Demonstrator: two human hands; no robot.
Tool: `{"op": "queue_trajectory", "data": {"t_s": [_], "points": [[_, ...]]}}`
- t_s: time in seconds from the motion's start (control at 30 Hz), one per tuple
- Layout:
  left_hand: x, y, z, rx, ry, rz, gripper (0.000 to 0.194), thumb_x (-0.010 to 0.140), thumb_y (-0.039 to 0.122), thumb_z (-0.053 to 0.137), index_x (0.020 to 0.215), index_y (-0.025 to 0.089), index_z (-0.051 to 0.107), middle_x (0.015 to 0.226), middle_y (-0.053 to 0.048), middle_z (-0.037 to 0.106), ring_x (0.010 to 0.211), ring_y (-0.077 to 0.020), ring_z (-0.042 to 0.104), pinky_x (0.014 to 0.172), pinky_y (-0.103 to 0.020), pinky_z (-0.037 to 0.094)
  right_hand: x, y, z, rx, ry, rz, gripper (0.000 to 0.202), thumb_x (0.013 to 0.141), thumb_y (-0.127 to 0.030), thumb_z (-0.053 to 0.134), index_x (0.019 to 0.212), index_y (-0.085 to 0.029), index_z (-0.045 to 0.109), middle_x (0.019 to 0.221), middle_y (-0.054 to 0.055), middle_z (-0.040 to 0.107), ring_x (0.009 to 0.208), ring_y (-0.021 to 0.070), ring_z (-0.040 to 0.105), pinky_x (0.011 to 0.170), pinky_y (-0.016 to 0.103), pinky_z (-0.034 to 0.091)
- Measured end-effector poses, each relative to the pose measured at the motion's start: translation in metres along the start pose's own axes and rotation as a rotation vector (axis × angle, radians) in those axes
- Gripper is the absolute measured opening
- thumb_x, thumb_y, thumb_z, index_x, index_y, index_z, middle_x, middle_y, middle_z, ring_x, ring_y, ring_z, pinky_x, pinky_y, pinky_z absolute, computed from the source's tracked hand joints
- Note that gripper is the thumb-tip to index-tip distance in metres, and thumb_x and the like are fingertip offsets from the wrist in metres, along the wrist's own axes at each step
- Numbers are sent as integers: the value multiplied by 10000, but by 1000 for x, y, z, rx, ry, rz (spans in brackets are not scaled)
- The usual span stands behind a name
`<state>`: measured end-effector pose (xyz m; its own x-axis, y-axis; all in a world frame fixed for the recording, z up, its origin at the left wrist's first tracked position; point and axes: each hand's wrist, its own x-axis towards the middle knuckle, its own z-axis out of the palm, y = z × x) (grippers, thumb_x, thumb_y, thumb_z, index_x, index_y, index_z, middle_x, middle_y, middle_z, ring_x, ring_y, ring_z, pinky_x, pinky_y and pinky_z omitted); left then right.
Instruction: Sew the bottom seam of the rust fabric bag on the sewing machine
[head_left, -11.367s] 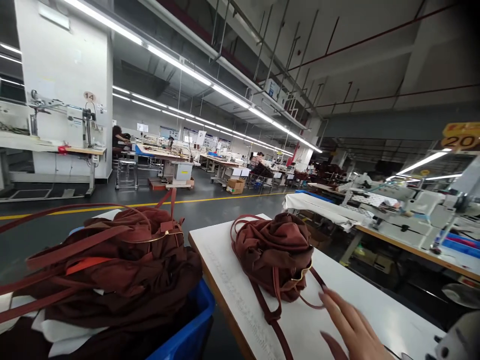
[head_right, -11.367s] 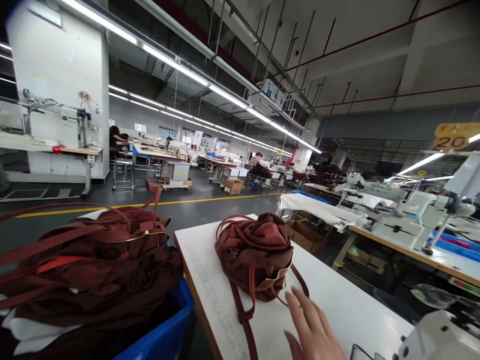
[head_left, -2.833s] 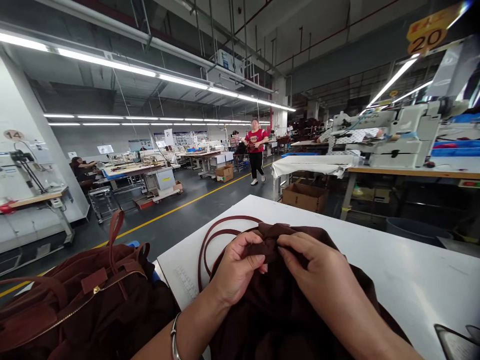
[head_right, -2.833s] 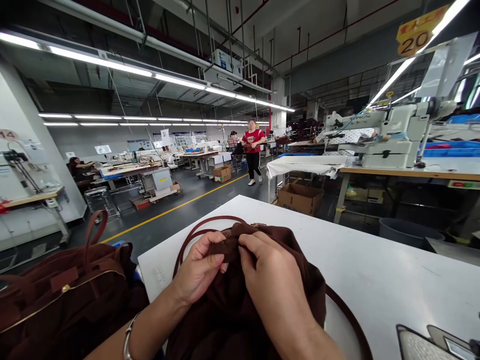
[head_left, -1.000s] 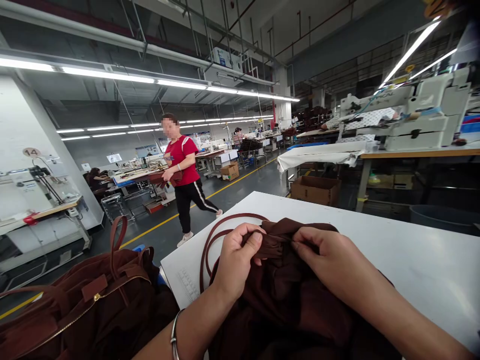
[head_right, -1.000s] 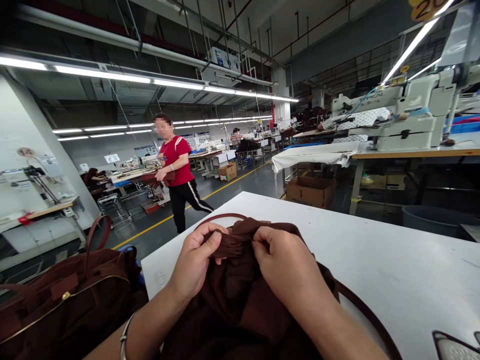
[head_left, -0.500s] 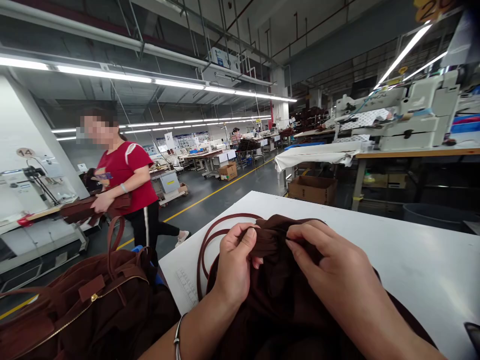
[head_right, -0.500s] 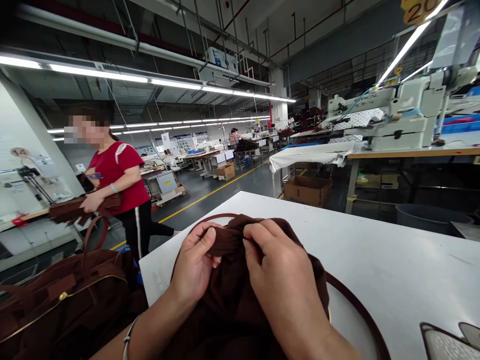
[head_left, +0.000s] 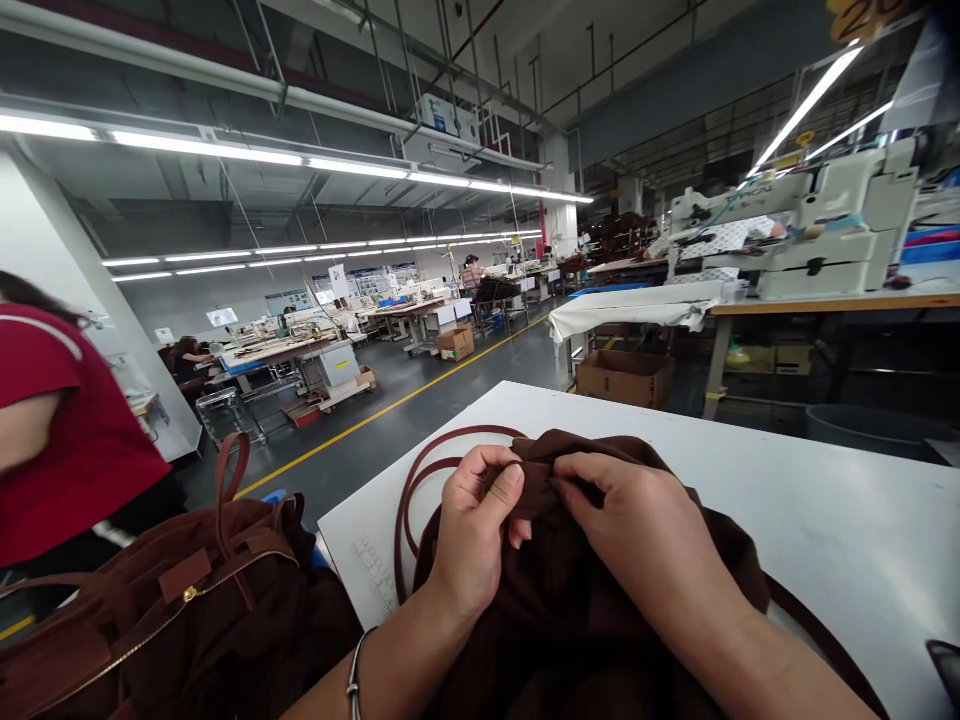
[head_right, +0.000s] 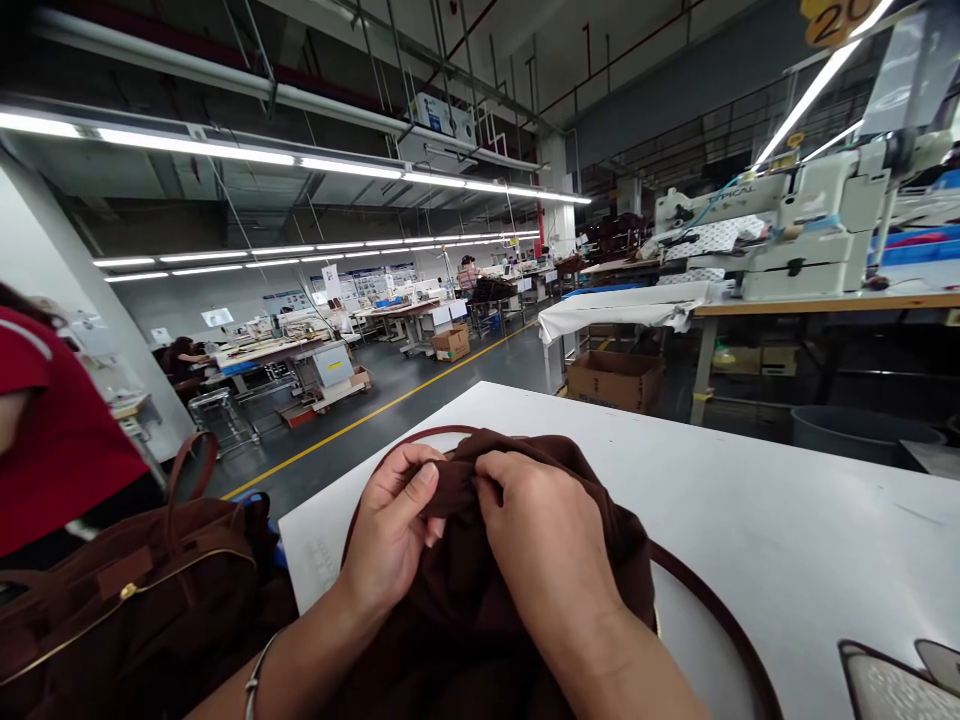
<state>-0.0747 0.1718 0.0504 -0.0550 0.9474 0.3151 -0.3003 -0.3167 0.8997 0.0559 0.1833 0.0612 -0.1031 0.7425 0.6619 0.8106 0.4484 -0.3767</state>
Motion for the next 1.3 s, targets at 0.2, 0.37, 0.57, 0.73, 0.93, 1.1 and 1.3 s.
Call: {"op": "queue_trajectory", "data": {"t_s": [0.2,0.37,0.57,0.73,0.93,1.1,1.3], "points": [[0,-1,-3,11,-27,-15,268,710,345,619,839,152,486,657,34,492,401,-18,413,353,-132,325,-1,2,1,56,2,-88,155,759,-174,487,812,-243,616,820,-17,637,709,163,586,564,245,386],[0,1,-4,93,-83,18,260,705,323,622,858,158,492,683,25,496,449,-32,430,376,-138,333,2,3,-1,115,-52,-117,214,769,-133,399,713,-224,585,858,-6,598,682,157,551,512,252,328],[4,14,-1,541,-120,122,209,647,105,601,844,155,552,849,-12,566,808,-123,524,745,-214,421,13,8,-4,297,-169,-88,171,740,-127,380,631,-206,487,662,-19,534,614,132,483,555,238,345],[13,22,-3,470,-221,-78,178,621,76,544,790,126,569,677,12,512,542,-61,443,498,-177,367,19,13,-16,411,-268,-51,133,726,-208,385,606,-205,443,530,-30,459,490,116,406,457,219,315],[12,26,-5,431,-296,-66,171,664,133,556,833,117,573,742,-6,470,585,-73,446,505,-187,399,24,17,-19,480,-369,-9,151,729,-274,375,609,-210,442,394,-64,353,367,98,333,380,205,278],[11,27,-7,522,-356,1,141,693,178,588,818,118,562,745,-10,478,613,-81,465,549,-201,423,30,9,-15,407,-297,-16,144,712,-225,396,573,-204,429,520,-28,457,503,120,391,460,218,309],[25,9,-20,127,-360,-255,237,633,152,641,850,117,552,656,9,513,495,-57,471,449,-169,385,31,13,-3,302,-189,-45,115,714,-217,440,603,-216,469,572,-23,506,534,138,409,500,248,300]]}}
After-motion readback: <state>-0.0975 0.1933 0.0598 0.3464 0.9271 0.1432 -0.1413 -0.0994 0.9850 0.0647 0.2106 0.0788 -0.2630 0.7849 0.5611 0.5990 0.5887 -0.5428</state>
